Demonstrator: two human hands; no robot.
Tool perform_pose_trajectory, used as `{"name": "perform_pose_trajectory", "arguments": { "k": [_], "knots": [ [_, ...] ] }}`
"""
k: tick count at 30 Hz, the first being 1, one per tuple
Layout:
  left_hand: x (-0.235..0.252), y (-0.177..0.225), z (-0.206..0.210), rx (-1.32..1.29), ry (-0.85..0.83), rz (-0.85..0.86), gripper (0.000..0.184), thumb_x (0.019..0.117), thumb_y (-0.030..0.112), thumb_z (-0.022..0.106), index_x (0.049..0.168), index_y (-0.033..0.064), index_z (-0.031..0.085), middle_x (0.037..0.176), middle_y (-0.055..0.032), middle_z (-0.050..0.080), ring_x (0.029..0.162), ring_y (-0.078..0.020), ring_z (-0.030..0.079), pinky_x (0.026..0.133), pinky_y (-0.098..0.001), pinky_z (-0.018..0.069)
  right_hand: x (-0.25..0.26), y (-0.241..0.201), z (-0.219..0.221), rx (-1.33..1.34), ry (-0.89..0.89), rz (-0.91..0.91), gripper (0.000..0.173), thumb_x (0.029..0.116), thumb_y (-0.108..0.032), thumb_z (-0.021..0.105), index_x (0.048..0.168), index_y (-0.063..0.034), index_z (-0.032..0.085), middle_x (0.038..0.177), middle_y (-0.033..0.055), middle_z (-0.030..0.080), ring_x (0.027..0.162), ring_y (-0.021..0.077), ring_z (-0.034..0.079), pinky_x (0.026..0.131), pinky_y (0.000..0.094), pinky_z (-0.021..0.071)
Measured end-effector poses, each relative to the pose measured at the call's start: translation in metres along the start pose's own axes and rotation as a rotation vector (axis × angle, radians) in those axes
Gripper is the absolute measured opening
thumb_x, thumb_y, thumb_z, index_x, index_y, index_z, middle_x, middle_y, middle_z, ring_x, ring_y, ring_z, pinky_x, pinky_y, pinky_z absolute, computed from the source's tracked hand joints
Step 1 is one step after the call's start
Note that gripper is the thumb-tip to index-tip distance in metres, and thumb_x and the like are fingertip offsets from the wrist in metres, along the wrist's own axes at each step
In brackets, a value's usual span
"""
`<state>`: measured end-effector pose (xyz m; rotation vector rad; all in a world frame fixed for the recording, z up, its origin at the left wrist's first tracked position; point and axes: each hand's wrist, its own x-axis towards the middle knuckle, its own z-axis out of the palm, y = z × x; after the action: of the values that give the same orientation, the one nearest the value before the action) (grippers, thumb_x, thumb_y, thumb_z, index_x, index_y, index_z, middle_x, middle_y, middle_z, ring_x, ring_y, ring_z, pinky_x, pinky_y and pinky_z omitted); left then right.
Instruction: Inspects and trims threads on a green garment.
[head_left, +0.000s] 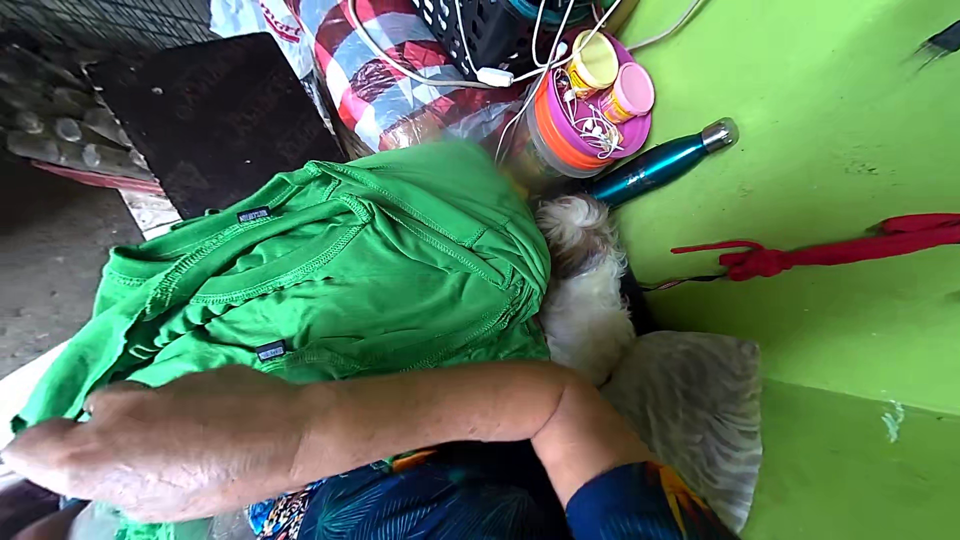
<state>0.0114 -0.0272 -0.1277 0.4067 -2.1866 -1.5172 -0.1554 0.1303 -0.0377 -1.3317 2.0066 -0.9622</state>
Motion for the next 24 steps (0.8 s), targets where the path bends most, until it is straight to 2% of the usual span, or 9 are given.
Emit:
{"name": "perform_pose_trajectory", "arguments": {
  "k": [2,4,5,7,9,13,17,20,24],
  "knots": [
    [0.009,0.017,0.018,0.189,-0.094,-0.109,0.037,0.1030,0.007,0.052,0.120,-0.0253,0.049,0.114,-0.0171,0.063,0.106,0.0005,0.060,0.094,-0.0201,0.0509,0.005,-0.006,-0.022,-0.106,-0.033,-0.028,0.022,0.0962,-0.004,0.065,0.117,-0.0026,0.069,0.098,0.0128,0.070,0.090,0.0264,0.069,0.075,0.0412,0.0557],
    [0.015,0.025,0.034,0.330,-0.187,-0.222,0.048,0.1012,0.014,0.055,0.131,-0.0233,0.046,0.129,-0.0323,0.057,0.114,-0.0126,0.062,0.097,-0.0249,0.0516,0.011,-0.005,-0.039,-0.152,-0.088,-0.008,0.020,0.0974,-0.003,0.065,0.116,-0.0021,0.070,0.102,0.0122,0.072,0.097,0.0252,0.069,0.078,0.0421,0.0560],
    [0.015,0.022,0.040,0.376,-0.200,-0.248,0.052,0.0996,0.019,0.057,0.135,-0.0175,0.049,0.133,-0.0350,0.056,0.118,-0.0261,0.063,0.098,-0.0356,0.0526,0.014,0.000,-0.043,-0.151,-0.114,0.006,0.023,0.0965,0.000,0.065,0.119,-0.0007,0.069,0.109,0.0144,0.072,0.104,0.0274,0.069,0.084,0.0451,0.0558],
    [0.012,0.012,0.045,0.426,-0.180,-0.274,0.055,0.0985,0.025,0.061,0.141,-0.0089,0.052,0.137,-0.0351,0.054,0.121,-0.0429,0.060,0.100,-0.0528,0.0508,0.021,0.024,-0.044,-0.091,-0.138,0.039,0.024,0.0944,0.004,0.065,0.119,0.0053,0.068,0.112,0.0212,0.072,0.108,0.0337,0.069,0.092,0.0523,0.0548],
    [0.007,0.006,0.043,0.433,-0.133,-0.323,0.055,0.0980,0.024,0.065,0.142,-0.0065,0.052,0.137,-0.0332,0.055,0.123,-0.0450,0.059,0.101,-0.0576,0.0486,0.025,0.050,-0.038,-0.048,-0.185,0.119,0.019,0.0991,-0.001,0.060,0.114,0.0077,0.066,0.107,0.0230,0.070,0.103,0.0338,0.069,0.093,0.0507,0.0539],
    [-0.002,0.004,0.032,0.282,-0.006,-0.376,0.047,0.0965,0.014,0.067,0.139,-0.0035,0.057,0.134,-0.0255,0.060,0.119,-0.0354,0.063,0.101,-0.0512,0.0517,0.015,0.072,-0.022,-0.018,-0.148,0.195,0.016,0.1016,-0.006,0.060,0.107,0.0076,0.067,0.098,0.0208,0.069,0.089,0.0288,0.069,0.084,0.0455,0.0558],
    [-0.002,-0.001,0.033,0.262,0.140,-0.284,0.029,0.0950,0.007,0.068,0.121,-0.0039,0.068,0.119,-0.0225,0.066,0.096,-0.0288,0.069,0.086,-0.0445,0.0581,0.016,0.068,-0.022,-0.068,-0.190,0.148,0.021,0.0948,-0.016,0.074,0.103,0.0026,0.069,0.090,0.0137,0.066,0.080,0.0219,0.062,0.075,0.0406,0.0520],
    [0.007,-0.009,0.041,0.325,0.111,-0.157,0.029,0.0931,0.011,0.071,0.121,0.0031,0.071,0.109,-0.0223,0.067,0.087,-0.0307,0.068,0.074,-0.0463,0.0570,0.015,0.062,-0.020,-0.207,-0.315,0.143,0.043,0.0868,-0.029,0.083,0.113,0.0028,0.069,0.105,0.0186,0.069,0.096,0.0325,0.066,0.086,0.0550,0.0519],
    [0.034,-0.010,0.049,0.413,0.018,-0.047,0.014,0.0961,0.012,0.068,0.103,0.0034,0.076,0.096,-0.0219,0.066,0.089,-0.0393,0.066,0.080,-0.0560,0.0541,0.013,0.057,-0.017,-0.326,-0.263,0.071,0.019,0.0934,-0.009,0.070,0.107,0.0044,0.071,0.105,0.0226,0.068,0.095,0.0381,0.068,0.080,0.0585,0.0537]
  ]
}}
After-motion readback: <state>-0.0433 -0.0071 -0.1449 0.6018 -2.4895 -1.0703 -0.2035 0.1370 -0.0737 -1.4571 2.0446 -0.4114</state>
